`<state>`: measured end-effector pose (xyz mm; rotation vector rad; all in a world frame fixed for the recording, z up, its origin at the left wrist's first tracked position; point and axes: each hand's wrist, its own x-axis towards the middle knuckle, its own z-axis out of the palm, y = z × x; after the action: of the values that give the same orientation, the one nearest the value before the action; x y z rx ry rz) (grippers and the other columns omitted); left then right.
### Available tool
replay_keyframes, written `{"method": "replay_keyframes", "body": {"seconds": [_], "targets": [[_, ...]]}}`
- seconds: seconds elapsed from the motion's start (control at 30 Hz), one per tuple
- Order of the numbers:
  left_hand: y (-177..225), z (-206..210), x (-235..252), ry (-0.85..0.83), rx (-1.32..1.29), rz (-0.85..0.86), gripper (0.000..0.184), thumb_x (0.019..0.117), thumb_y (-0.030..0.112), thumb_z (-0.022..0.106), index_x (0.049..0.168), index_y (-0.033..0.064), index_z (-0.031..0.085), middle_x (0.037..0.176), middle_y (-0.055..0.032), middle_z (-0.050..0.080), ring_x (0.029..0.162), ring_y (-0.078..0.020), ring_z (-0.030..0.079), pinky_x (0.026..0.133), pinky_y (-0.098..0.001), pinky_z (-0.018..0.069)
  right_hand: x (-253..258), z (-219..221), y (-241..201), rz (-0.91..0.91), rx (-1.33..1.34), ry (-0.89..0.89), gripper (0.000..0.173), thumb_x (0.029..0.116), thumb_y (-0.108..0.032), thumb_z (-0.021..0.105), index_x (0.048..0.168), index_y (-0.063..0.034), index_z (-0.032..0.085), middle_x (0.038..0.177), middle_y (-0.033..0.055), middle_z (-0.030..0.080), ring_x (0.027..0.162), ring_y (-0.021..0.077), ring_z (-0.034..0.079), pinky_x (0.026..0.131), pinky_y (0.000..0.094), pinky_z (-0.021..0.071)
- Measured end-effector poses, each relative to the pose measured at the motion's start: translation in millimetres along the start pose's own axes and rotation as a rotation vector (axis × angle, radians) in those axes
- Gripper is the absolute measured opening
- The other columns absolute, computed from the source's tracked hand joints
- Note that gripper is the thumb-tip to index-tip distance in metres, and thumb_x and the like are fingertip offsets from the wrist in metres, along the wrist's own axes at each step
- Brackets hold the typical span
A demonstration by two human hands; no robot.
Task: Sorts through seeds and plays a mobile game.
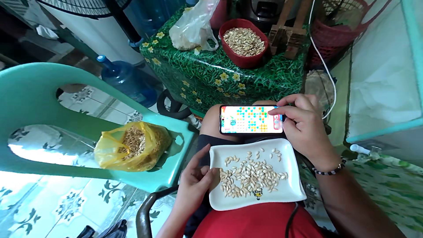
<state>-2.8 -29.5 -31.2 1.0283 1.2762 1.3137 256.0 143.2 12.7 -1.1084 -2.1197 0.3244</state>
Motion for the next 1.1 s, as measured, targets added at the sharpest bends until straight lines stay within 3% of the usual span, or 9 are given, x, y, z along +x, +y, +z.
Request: {"method": "replay_keyframes", "body": {"seconds": [0.17, 0.37, 0.83, 1.1], "targets": [[0, 0, 0, 0.004, -0.003, -0.004, 0.061, 0.0942, -0.001, 0.058, 0.152, 0.0031, 0.039, 0.071, -0.0004, 0.068, 0.06, -0.0088, 0.066, 0.061, -0.0242, 0.0595, 1, 2, -1, 0.0, -0.005, -0.008, 0.042, 0.0874, 0.001, 0.048, 0.11, -0.0157, 0.08, 0.121, 0.0082, 0.063, 0.122, 0.0325, 0.049, 0.099, 0.0484, 0.0409], [1, 0, 0, 0.002, 0.003, -0.007, 0.06, 0.0942, -0.001, 0.058, 0.151, 0.0028, 0.039, 0.071, -0.0007, 0.068, 0.06, -0.0091, 0.067, 0.061, -0.0245, 0.0597, 0, 6, -2, -0.013, -0.004, -0.043, 0.043, 0.0873, 0.001, 0.05, 0.109, -0.0195, 0.081, 0.123, 0.0096, 0.063, 0.124, 0.0352, 0.048, 0.098, 0.0532, 0.0408], [0, 0, 0, -0.002, 0.008, 0.001, 0.061, 0.0945, -0.002, 0.058, 0.152, 0.0022, 0.038, 0.073, -0.0011, 0.069, 0.06, -0.0088, 0.067, 0.061, -0.0242, 0.0594, -1, 9, -2, -0.035, -0.023, -0.045, 0.043, 0.087, 0.0, 0.053, 0.106, -0.0233, 0.082, 0.122, 0.0087, 0.064, 0.123, 0.0355, 0.048, 0.097, 0.0547, 0.04], [0, 0, 0, -0.003, 0.003, 0.0, 0.061, 0.0944, -0.002, 0.058, 0.152, 0.0023, 0.039, 0.073, -0.0006, 0.069, 0.06, -0.0086, 0.067, 0.061, -0.0236, 0.0593, -3, -4, 4, -0.018, -0.074, 0.015, 0.036, 0.0893, -0.001, 0.053, 0.101, -0.018, 0.083, 0.124, 0.0126, 0.064, 0.125, 0.0389, 0.048, 0.1, 0.0571, 0.0403]]}}
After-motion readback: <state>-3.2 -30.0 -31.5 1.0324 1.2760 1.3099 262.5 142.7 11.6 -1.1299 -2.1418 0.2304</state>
